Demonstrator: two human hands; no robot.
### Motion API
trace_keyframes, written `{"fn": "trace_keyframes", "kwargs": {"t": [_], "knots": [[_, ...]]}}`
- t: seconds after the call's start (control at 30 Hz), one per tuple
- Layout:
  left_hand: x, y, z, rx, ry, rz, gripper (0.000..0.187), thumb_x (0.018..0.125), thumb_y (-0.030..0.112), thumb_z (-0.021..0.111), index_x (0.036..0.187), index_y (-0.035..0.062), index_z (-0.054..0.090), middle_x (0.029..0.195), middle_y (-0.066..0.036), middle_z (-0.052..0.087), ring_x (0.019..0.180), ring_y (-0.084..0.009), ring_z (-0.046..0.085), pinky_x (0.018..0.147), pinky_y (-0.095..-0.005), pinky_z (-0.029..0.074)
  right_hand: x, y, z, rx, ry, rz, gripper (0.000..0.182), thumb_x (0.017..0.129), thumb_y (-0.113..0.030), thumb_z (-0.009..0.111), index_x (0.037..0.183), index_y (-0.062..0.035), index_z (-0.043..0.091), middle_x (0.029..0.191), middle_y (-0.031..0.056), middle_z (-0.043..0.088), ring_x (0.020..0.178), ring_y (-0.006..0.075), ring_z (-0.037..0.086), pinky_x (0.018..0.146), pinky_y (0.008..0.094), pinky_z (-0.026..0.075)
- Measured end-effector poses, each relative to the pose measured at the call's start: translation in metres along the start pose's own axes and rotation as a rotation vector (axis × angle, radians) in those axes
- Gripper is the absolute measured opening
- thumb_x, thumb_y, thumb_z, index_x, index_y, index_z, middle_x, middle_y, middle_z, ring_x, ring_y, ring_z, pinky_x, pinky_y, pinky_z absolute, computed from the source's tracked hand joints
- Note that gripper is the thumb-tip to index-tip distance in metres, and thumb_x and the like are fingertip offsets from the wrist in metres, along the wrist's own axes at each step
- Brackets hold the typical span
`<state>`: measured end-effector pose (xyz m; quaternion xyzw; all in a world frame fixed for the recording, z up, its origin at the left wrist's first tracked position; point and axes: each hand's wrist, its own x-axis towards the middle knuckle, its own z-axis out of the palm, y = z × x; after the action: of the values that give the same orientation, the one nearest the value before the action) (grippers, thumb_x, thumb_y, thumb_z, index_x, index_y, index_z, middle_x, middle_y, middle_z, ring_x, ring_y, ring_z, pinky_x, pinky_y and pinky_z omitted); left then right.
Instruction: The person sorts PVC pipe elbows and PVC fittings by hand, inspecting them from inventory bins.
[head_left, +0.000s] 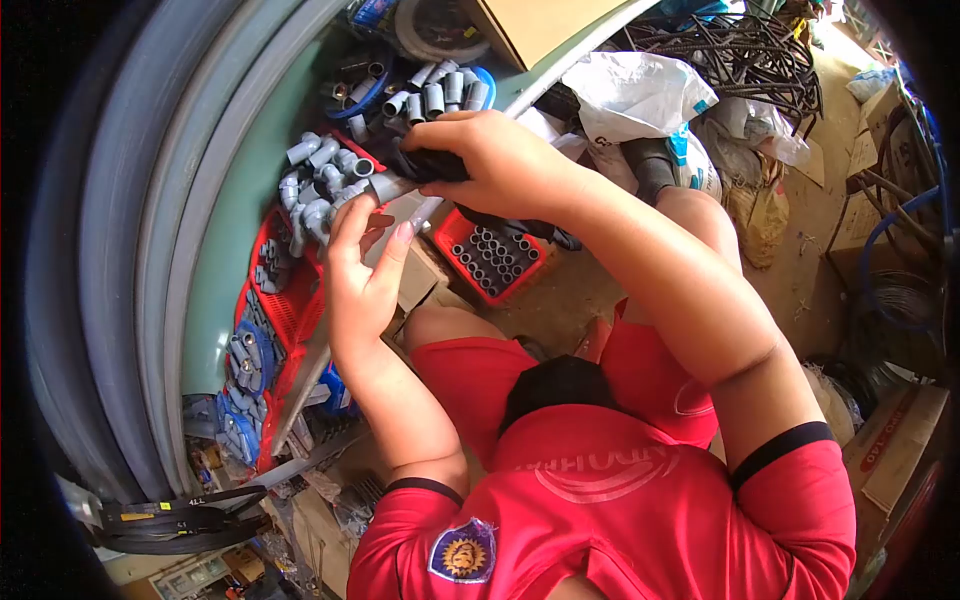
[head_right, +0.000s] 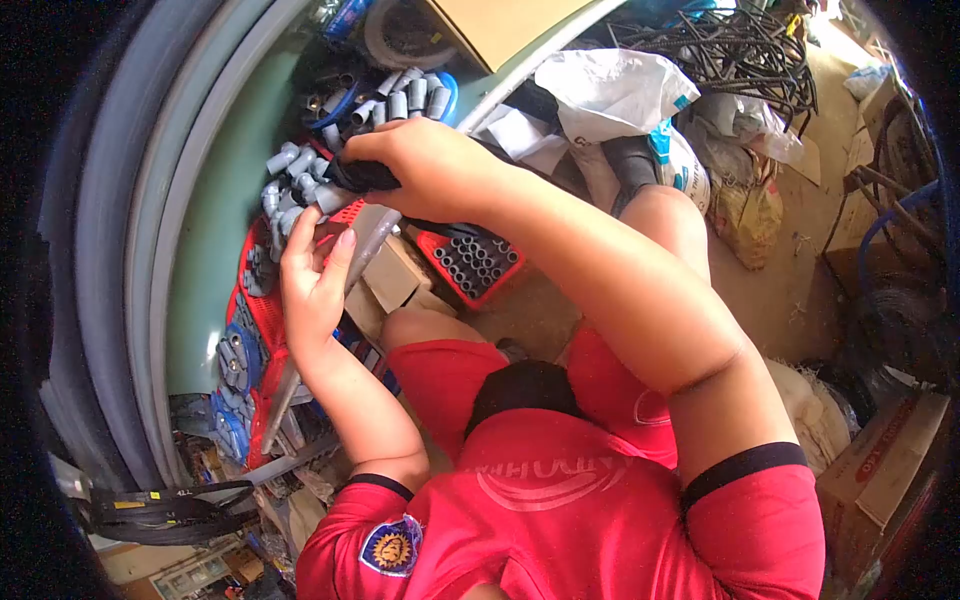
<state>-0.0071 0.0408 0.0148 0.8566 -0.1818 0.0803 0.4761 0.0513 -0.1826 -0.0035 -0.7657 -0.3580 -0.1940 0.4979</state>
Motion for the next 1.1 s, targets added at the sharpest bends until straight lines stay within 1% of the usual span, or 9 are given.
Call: {"fn": "trace_keyframes", "kwargs": {"t": [0.2,0.33,0.43,0.5,0.67,0.77,0.8,0.9,1.1], "knots": [[-0.01,-0.021,0.031,0.073,-0.01,-0.14,0.028,0.088,0.004,0.069,0.115,-0.0001,0.066,0.104,-0.007,0.068,0.083,-0.0135,0.062,0.077,-0.0296,0.05,-0.006,0.009,-0.024,-0.18,-0.255,0.185,0.037,0.071,-0.012,0.075,0.107,-0.0083,0.07,0.089,0.0192,0.071,0.088,0.0389,0.069,0.081,0.0471,0.055],[-0.032,-0.104,0.079,0.144,-0.208,-0.137,0.031,0.087,0.013,0.069,0.116,0.0035,0.067,0.102,-0.014,0.067,0.082,-0.0235,0.062,0.076,-0.0343,0.05,0.001,0.011,-0.053,-0.206,0.019,0.313,0.037,0.071,-0.013,0.072,0.108,-0.0068,0.071,0.093,0.0214,0.071,0.09,0.0381,0.069,0.085,0.0448,0.055],[-0.032,-0.145,0.107,0.251,-0.37,-0.49,0.037,0.085,0.018,0.071,0.118,0.0036,0.065,0.099,-0.017,0.067,0.079,-0.0302,0.066,0.075,-0.0375,0.052,0.0,0.013,-0.066,-0.236,0.216,0.405,0.036,0.074,-0.017,0.072,0.108,-0.0048,0.071,0.093,0.0231,0.071,0.09,0.0377,0.07,0.084,0.0434,0.056],[-0.035,-0.236,0.122,0.199,-0.356,-0.277,0.038,0.083,0.018,0.07,0.118,0.0059,0.065,0.101,-0.019,0.069,0.089,-0.0349,0.068,0.079,-0.0413,0.053,-0.002,0.014,-0.07,-0.211,0.293,0.442,0.037,0.074,-0.018,0.073,0.108,-0.0045,0.071,0.093,0.0232,0.071,0.09,0.0377,0.071,0.084,0.0429,0.056],[-0.009,-0.366,0.132,0.452,-0.478,-0.526,0.055,0.076,0.014,0.069,0.13,0.0164,0.058,0.115,-0.021,0.067,0.107,-0.0348,0.065,0.094,-0.0443,0.051,-0.008,0.037,-0.063,-0.159,0.408,0.482,0.042,0.076,-0.02,0.073,0.114,-0.0032,0.068,0.096,0.0267,0.069,0.094,0.0405,0.069,0.086,0.0429,0.055],[0.007,-0.415,0.143,0.514,-0.49,-0.674,0.065,0.073,0.011,0.069,0.135,0.021,0.056,0.124,-0.019,0.065,0.118,-0.0331,0.061,0.1,-0.0431,0.048,-0.01,0.028,-0.072,-0.196,0.349,0.498,0.034,0.082,-0.018,0.074,0.11,-0.0016,0.067,0.081,0.013,0.067,0.075,0.0186,0.064,0.073,0.0343,0.051],[0.017,-0.4,0.146,0.513,-0.49,-0.676,0.065,0.073,0.01,0.069,0.136,0.0213,0.056,0.124,-0.02,0.065,0.118,-0.0336,0.061,0.102,-0.0429,0.048,-0.01,0.022,-0.073,-0.171,0.356,0.535,0.034,0.082,-0.015,0.074,0.112,-0.0011,0.066,0.081,0.0141,0.066,0.077,0.0189,0.065,0.074,0.0345,0.051],[0.028,-0.409,0.162,0.593,-0.515,-0.721,0.067,0.074,0.007,0.065,0.139,0.0231,0.053,0.132,-0.02,0.06,0.123,-0.0353,0.057,0.105,-0.0427,0.046,-0.01,0.014,-0.08,-0.092,0.308,0.527,0.039,0.078,-0.016,0.07,0.113,-0.0011,0.065,0.097,0.0266,0.068,0.095,0.0411,0.068,0.086,0.0453,0.054],[0.033,-0.421,0.19,0.635,-0.594,-0.963,0.077,0.078,0.006,0.059,0.149,0.0286,0.04,0.146,-0.021,0.049,0.134,-0.0365,0.048,0.112,-0.0435,0.04,-0.007,0.016,-0.087,-0.1,0.337,0.513,0.034,0.074,-0.009,0.068,0.106,0.0005,0.067,0.085,0.0246,0.068,0.086,0.0418,0.068,0.078,0.046,0.055]]}}
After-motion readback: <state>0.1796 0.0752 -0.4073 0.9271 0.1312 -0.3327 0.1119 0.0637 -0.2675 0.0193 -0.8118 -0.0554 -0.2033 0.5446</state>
